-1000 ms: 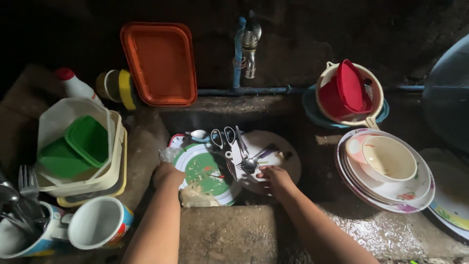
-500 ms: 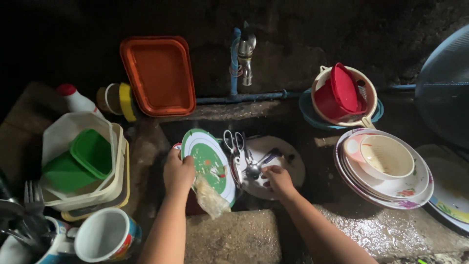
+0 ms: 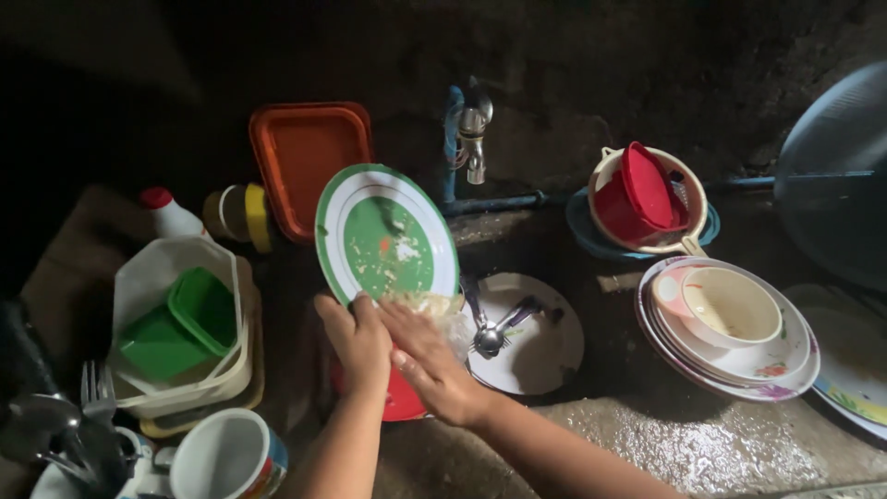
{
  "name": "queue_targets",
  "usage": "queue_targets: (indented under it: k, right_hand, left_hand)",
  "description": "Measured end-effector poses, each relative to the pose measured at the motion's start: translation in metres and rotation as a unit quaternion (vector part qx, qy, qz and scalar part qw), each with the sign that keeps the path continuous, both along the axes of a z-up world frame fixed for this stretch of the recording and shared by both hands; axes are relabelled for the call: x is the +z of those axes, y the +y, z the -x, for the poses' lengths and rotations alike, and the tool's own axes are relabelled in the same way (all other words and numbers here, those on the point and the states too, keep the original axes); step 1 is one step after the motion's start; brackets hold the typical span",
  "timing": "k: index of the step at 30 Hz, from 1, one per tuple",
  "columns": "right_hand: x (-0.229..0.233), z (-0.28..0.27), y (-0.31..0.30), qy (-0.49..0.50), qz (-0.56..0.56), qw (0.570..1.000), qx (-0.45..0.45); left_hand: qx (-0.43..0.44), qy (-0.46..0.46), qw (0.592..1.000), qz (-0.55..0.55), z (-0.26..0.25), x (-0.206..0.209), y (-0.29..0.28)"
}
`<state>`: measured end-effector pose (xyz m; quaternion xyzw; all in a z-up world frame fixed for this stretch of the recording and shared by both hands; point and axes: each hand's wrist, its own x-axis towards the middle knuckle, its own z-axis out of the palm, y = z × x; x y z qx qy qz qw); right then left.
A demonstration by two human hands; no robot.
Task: Wash dishes, plates, and utensils in an outdoor kitchen sink.
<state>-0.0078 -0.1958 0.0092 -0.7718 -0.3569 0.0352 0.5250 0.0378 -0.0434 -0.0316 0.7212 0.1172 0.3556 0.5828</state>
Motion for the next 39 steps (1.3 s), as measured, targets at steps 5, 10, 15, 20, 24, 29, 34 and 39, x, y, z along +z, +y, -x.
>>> queue_targets:
  k: [5, 10, 15, 20, 24, 29, 34, 39]
  right_hand:
    - [-0.038, -0.032, -0.030, 0.022, 0.199, 0.970, -0.142]
    - [-0.023, -0.031, -0.027, 0.027, 0.196, 0.947, -0.254]
    - [0.033, -0.009, 0.019, -0.002, -0.031, 0.999, -0.032]
    - [0.011, -0.046, 0.019, -0.106, 0.003, 0.981, -0.163]
    - [-0.088, -0.129, -0.040, 0.047, 0.045, 0.867, -0.494]
    - [-0.116, -0.108, -0.107, 0.257, -0.081, 0.864, -0.426]
    - [0.006, -0.044, -0.134, 0.213, -0.234, 0.855, -0.412]
    - [0.038, -0.013, -0.245, 0.218, -0.364, 0.804, -0.417]
  left_hand:
    - [0.001, -0.011, 1.000, 0.015, 0.006, 0.011, 0.014]
    - [-0.027, -0.015, 0.998, 0.059, 0.006, 0.001, 0.017]
    - [-0.225, 0.002, 0.959, 0.172, 0.016, -0.006, 0.005]
    - [-0.233, -0.002, 0.972, -0.009, 0.027, 0.003, 0.002]
    - [-0.223, 0.041, 0.974, 0.018, 0.036, 0.024, 0.001]
    - [-0.175, -0.055, 0.982, 0.042, 0.022, 0.033, 0.002]
    - [-0.164, -0.022, 0.950, 0.265, 0.013, 0.038, -0.037]
    - [-0.280, 0.094, 0.866, 0.403, 0.015, 0.049, -0.113]
